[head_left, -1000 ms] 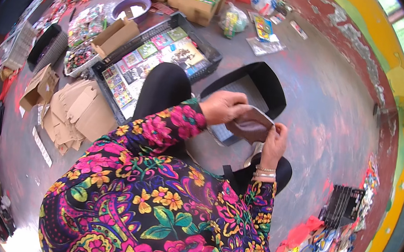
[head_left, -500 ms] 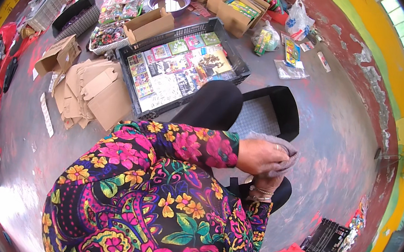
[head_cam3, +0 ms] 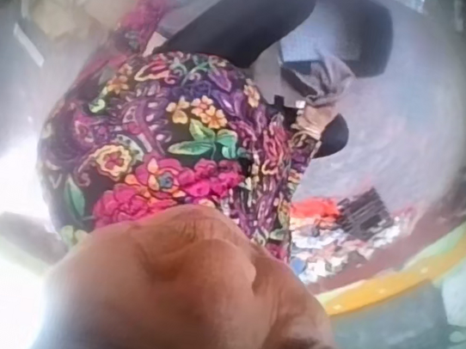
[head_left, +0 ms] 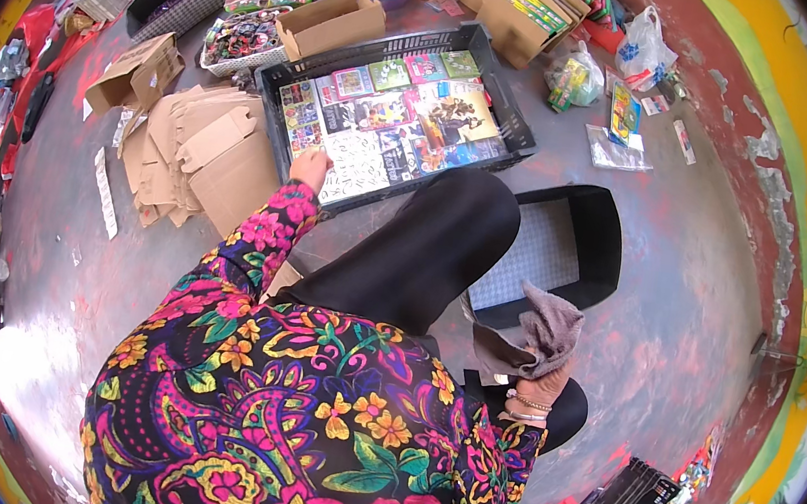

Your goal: The person sits on a low stool and wipes various stationery items, including a small book, sticker sheets, and a tattoo sheet, using a cloth. They dip the cloth into a purple bowl of water to clean the items and place them into a black crate.

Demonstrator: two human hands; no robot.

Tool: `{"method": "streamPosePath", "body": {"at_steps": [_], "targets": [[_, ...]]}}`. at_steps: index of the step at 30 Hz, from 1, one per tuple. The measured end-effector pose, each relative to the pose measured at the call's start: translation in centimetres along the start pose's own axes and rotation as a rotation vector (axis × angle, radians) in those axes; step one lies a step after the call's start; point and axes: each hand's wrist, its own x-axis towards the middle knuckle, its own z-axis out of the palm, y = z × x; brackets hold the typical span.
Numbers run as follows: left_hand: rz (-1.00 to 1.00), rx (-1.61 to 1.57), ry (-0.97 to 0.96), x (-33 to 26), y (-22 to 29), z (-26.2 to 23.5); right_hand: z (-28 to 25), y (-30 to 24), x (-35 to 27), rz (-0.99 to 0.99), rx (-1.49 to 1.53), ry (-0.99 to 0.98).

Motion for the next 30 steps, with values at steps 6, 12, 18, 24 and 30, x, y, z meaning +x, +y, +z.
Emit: {"method": "streamPosePath", "body": {"at_steps": [6,12,18,24,30], "targets": [[-0.101,0.171,-0.163,-4.4,-1.8,2.0,4.4,-0.2,2.7,-0.056,-0.232,0.055],[0.131,0.203,-0.392,-5.3,2.3,3.5,4.2,-0.2,2.2,0.052,-0.25,0.022],[0.1,0.063,-0.326,1.4,6.3,10.6,2.4,-0.4,0.8,0.182,-0.248,0.11],[-0.638,-0.444,-0.474,10.6,6.9,19.0,-1.3,1.9,1.4,0.21,-0.134,0.278],[-0.697,-0.335,-0.287,16.0,2.8,26.1,-0.9,1.2,2.5,0.258,-0.187,0.331]]}}
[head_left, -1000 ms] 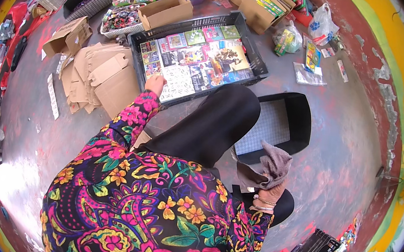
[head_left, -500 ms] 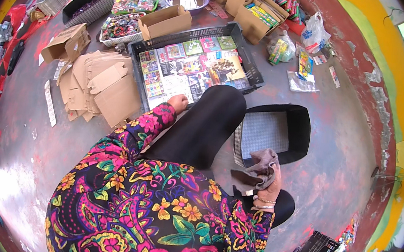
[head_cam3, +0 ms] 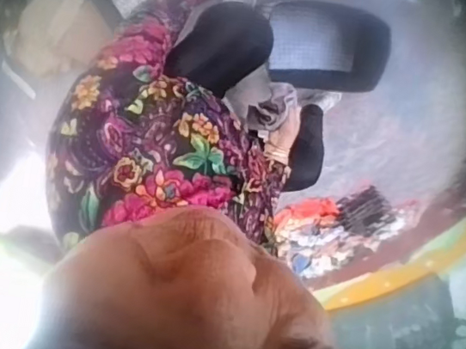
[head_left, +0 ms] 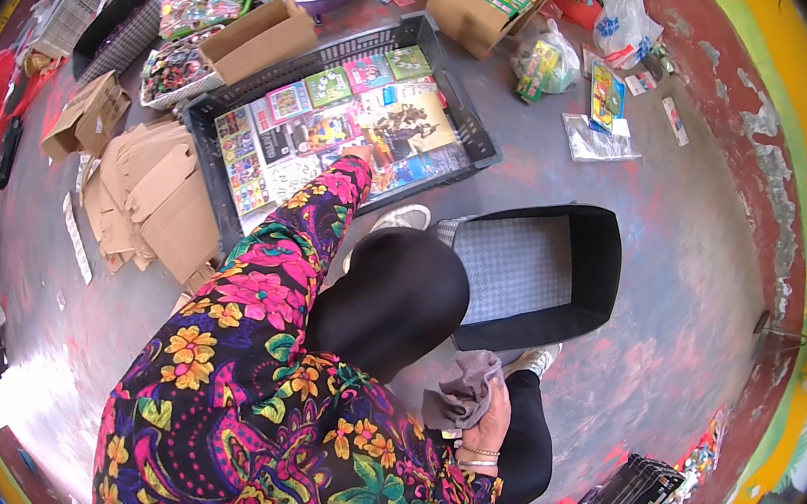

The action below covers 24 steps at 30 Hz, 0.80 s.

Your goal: The person sits on a low stool and wipes various stationery items, including a small book, sticker sheets, and a tattoo sheet, using a cloth. They dip the cloth into a purple bowl of water to clean the items and place them into a black crate.

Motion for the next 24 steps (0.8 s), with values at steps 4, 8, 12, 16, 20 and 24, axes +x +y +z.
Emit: {"method": "streamPosePath", "body": {"at_steps": [4,8,12,16,20,24], "targets": [[0.364,1.154,-0.201,-1.7,4.0,3.1,-1.5,1.2,1.5,-0.101,-0.331,0.136],[0.396,1.148,0.144,4.8,1.4,3.4,2.0,0.4,4.4,-0.224,-1.262,0.135],[0.104,0.506,-0.343,5.2,3.4,2.0,3.2,5.3,8.5,-0.232,-1.648,0.159],[0.267,-0.191,-0.125,0.0,4.3,3.3,3.0,6.8,11.9,0.071,-1.919,0.094],[0.156,-0.709,-0.415,-6.7,7.4,1.4,1.6,7.0,11.9,0.081,-2.013,0.082],[0.192,-0.712,-0.367,-16.1,9.3,-2.8,1.2,8.1,9.8,0.195,-2.087,-0.205]]}}
